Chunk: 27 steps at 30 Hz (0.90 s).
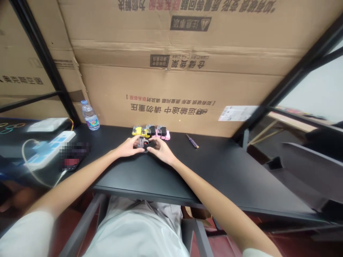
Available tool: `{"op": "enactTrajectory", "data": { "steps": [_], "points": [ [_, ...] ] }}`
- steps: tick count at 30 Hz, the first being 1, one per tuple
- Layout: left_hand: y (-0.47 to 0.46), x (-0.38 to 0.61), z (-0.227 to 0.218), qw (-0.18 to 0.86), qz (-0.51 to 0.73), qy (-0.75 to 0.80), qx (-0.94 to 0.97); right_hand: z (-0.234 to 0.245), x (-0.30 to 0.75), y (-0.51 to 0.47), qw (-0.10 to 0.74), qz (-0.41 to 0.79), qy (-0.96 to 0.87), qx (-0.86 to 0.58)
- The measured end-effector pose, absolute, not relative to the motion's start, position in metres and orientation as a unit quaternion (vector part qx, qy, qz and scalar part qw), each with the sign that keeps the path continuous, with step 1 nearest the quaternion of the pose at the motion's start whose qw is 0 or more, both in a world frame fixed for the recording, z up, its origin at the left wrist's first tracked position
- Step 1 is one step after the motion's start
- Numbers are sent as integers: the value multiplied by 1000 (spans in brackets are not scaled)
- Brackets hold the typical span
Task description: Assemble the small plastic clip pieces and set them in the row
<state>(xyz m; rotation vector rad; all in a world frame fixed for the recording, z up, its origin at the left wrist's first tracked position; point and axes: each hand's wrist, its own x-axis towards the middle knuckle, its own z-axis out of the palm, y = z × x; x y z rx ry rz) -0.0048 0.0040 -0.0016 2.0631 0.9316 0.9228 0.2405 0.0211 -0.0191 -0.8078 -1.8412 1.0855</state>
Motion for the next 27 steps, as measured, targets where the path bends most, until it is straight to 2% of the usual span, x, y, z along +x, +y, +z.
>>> {"op": "enactTrajectory", "data": {
  "steps": [3,10,27],
  "points": [
    [3,-4,0,328,352,360,800,-18,244,22,431,360,-760,-326],
    [3,-5,1,348,355,358,790,-18,251,24,349,247,-838,-340],
    [6,-6,-1,332,357,380,786,-18,251,25,338,221,-853,-329]
  ]
}}
